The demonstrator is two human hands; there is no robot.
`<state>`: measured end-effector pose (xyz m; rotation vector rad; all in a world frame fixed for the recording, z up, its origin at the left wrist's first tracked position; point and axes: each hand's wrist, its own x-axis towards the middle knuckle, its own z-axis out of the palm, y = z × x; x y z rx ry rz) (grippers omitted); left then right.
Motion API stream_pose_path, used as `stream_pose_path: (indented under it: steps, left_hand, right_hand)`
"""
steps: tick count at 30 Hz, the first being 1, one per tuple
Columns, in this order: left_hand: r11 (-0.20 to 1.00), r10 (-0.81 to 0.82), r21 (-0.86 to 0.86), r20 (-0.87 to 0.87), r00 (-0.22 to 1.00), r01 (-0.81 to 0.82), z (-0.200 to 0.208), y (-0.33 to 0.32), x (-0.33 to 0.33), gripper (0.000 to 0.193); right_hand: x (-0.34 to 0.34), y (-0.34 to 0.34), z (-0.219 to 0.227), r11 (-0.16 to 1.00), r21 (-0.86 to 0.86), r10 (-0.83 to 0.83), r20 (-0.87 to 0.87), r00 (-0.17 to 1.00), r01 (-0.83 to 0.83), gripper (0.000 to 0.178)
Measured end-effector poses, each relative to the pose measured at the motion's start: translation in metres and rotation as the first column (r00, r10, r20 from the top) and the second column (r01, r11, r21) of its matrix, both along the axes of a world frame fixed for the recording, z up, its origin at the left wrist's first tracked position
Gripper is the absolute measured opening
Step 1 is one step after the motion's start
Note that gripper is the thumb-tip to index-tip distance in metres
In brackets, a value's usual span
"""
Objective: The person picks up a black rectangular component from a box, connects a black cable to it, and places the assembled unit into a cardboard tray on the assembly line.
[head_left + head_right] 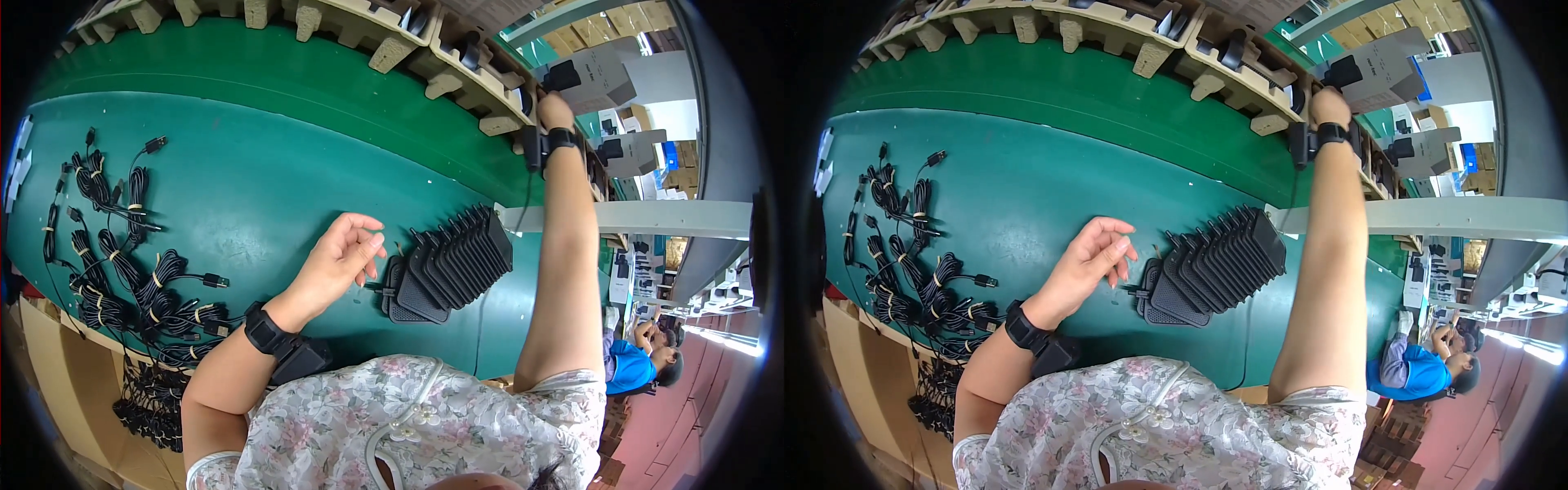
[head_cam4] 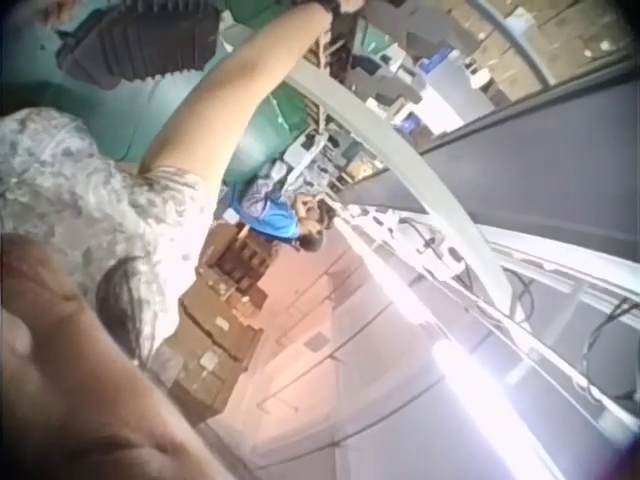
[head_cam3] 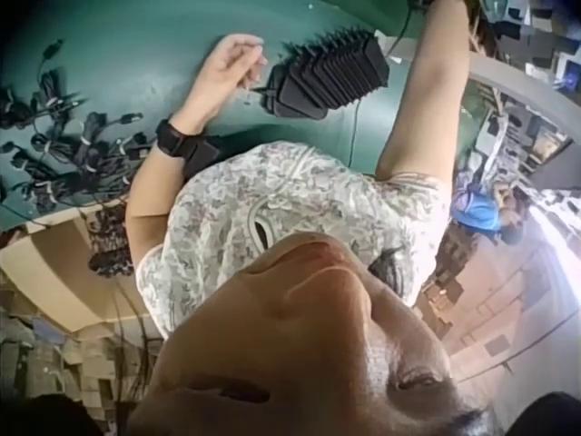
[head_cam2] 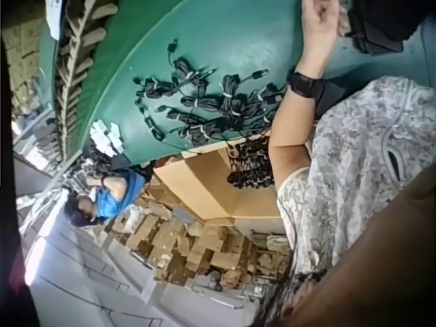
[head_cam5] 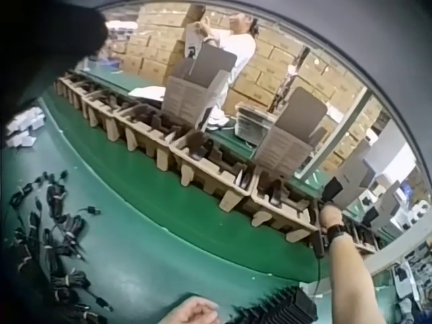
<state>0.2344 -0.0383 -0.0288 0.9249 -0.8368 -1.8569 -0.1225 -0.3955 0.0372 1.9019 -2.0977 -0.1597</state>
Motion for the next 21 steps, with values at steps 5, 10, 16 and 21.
stream_pose_path:
  steps: [5, 10, 16, 21]
  left_hand:
    - [1.0, 0.02, 0.0, -0.017, 1.0, -0.02, -0.001, -0.002, -0.002, 0.023]
    - [0.999, 0.03, -0.013, -0.007, 1.0, -0.03, -0.002, -0.001, -0.003, 0.022]
    - [0.999, 0.045, -0.004, 0.005, 0.999, -0.044, -0.005, 0.003, -0.003, 0.022]
    - [0.999, 0.027, -0.03, 0.013, 1.0, -0.026, -0.004, 0.003, -0.005, 0.021]
  right_hand:
    - [-0.02, -0.02, -0.031, 0.973, -0.23, 0.071, 0.219, 0.973, -0.02, 0.037]
    - [-0.032, -0.026, -0.037, 0.95, -0.311, 0.118, 0.316, 0.942, -0.015, 0.038]
    - [-0.008, 0.005, -0.028, 0.951, -0.308, 0.028, 0.168, 0.985, 0.025, 0.038]
    - [-0.044, -0.008, -0.028, 0.984, -0.174, 0.078, 0.174, 0.982, -0.047, 0.033]
